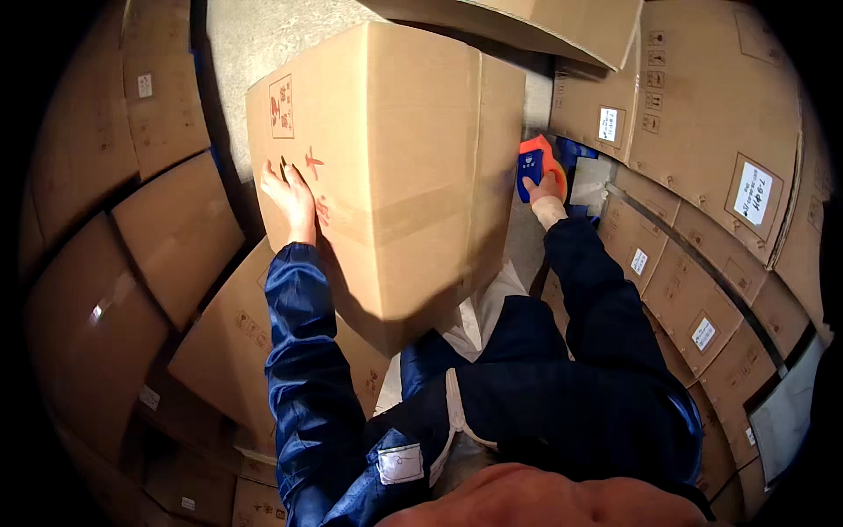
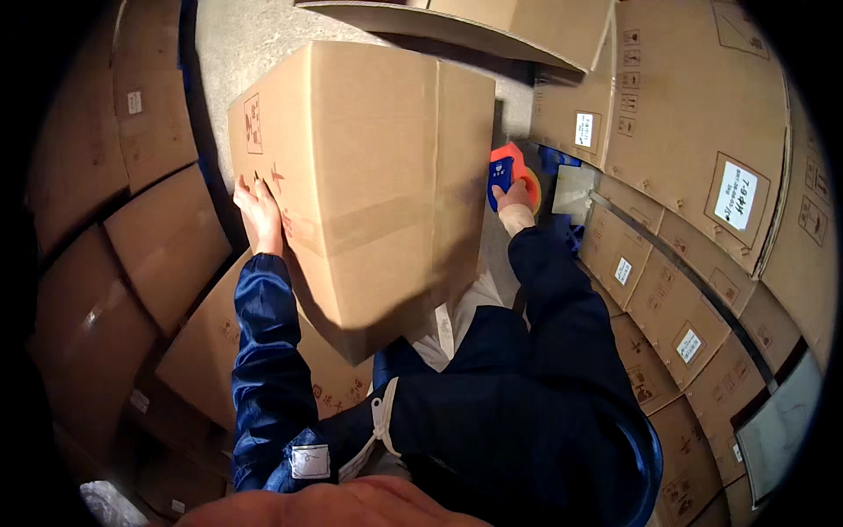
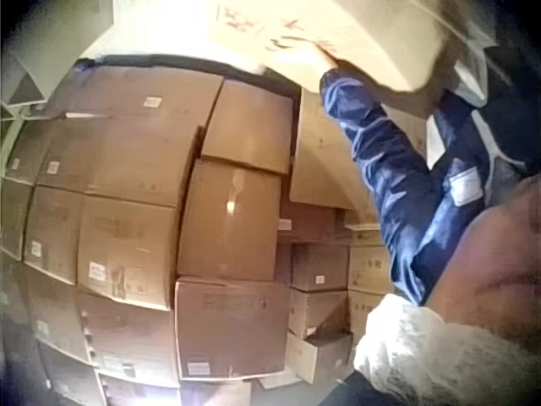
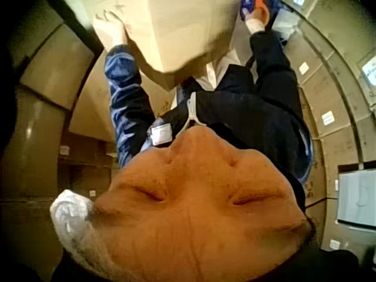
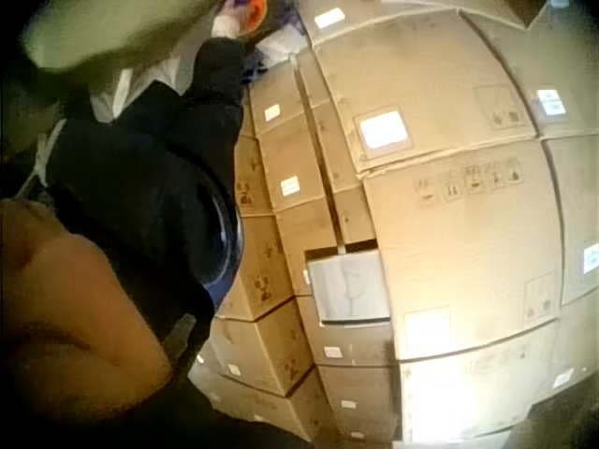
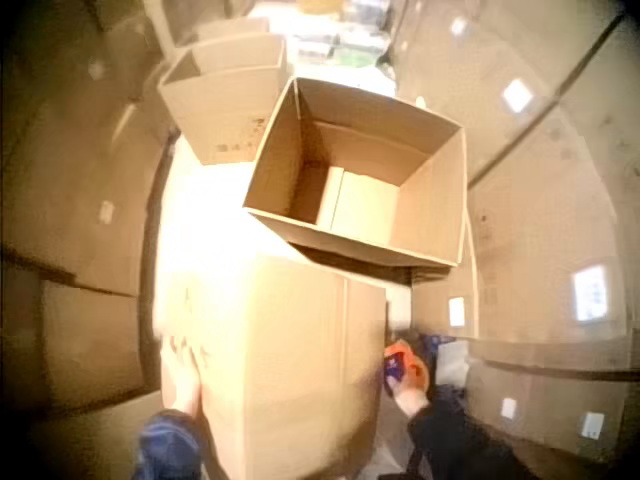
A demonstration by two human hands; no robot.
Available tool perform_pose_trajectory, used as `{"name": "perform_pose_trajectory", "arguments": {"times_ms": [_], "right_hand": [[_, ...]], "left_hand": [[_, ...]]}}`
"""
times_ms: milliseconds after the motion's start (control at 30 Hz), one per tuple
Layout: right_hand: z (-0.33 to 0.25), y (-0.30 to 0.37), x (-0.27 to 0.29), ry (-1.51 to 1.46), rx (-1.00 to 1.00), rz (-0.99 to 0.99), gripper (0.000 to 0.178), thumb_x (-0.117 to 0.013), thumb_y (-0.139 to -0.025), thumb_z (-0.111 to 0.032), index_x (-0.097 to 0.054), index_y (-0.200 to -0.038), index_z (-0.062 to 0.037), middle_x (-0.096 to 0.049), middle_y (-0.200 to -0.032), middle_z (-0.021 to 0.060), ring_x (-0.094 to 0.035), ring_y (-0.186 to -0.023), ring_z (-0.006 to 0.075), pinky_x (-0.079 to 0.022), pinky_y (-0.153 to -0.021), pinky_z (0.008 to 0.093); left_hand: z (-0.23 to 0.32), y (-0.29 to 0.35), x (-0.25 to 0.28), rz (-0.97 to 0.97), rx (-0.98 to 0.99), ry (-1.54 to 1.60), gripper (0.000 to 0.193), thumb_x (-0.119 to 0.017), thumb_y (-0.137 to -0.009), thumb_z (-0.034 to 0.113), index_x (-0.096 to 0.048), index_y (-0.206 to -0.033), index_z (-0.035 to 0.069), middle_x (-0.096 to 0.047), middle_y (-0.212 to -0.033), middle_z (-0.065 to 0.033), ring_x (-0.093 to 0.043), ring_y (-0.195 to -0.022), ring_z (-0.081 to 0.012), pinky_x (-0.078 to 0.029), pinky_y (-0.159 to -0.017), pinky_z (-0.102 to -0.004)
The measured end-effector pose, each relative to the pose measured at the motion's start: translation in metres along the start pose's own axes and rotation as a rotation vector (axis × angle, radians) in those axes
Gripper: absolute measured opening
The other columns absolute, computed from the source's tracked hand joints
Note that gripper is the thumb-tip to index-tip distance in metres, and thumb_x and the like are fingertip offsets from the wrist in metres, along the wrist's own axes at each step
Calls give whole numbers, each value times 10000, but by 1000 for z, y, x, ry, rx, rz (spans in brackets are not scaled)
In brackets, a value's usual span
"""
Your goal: The person assembles flat cardboard sheets into boxes by folding the flaps and securing them with a handheld tape dispenser. The person repeatedly picks up a flat sheet, folds it into a box shape, and applies tape to the seams.
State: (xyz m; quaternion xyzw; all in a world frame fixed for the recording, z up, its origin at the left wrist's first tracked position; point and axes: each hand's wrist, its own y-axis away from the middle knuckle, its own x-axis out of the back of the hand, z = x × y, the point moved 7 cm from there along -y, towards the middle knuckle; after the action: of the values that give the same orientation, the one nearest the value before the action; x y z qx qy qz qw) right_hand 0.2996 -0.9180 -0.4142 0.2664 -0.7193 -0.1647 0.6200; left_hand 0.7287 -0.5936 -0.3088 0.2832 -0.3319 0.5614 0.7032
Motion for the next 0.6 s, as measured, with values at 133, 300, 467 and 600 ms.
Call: {"name": "perform_pose_trajectory", "arguments": {"times_ms": [133,300,467,600], "right_hand": [[15,-1,9,-137,29,-46,597,-657,-700,-387,-461,-1028,73,-541,-1007,273,-521,-951,407,-417,-793,422],[28,4,29,-49,-109,-43,560,-625,-736,-395,-435,-1021,48,-552,-968,265,-540,-910,397,-428,-763,406],[49,-2,39,-31,-126,-69,509,-627,-743,-357,-421,-1009,25,-549,-972,268,-528,-928,412,-426,-777,427],[54,-11,40,10,-65,-69,541,-630,-733,-379,-428,-1029,26,-547,-980,268,-537,-912,411,-430,-771,429]], "left_hand": [[-33,16,-52,-117,-68,-180,511,-479,-852,245,-320,-1227,-65,-357,-1185,-285,-377,-1077,-407,-305,-936,-436],[-102,31,-49,-328,197,-474,883,-614,-695,529,-259,-1293,-15,-291,-1281,-272,-311,-1189,-402,-322,-956,-439],[-157,40,-54,-627,401,35,992,-648,-634,583,-243,-1303,-27,-230,-1318,-261,-274,-1221,-356,-285,-986,-421],[-177,41,-32,-382,495,-274,937,-699,-634,505,-312,-1248,-87,-333,-1259,-272,-337,-1181,-343,-295,-983,-404]]}}
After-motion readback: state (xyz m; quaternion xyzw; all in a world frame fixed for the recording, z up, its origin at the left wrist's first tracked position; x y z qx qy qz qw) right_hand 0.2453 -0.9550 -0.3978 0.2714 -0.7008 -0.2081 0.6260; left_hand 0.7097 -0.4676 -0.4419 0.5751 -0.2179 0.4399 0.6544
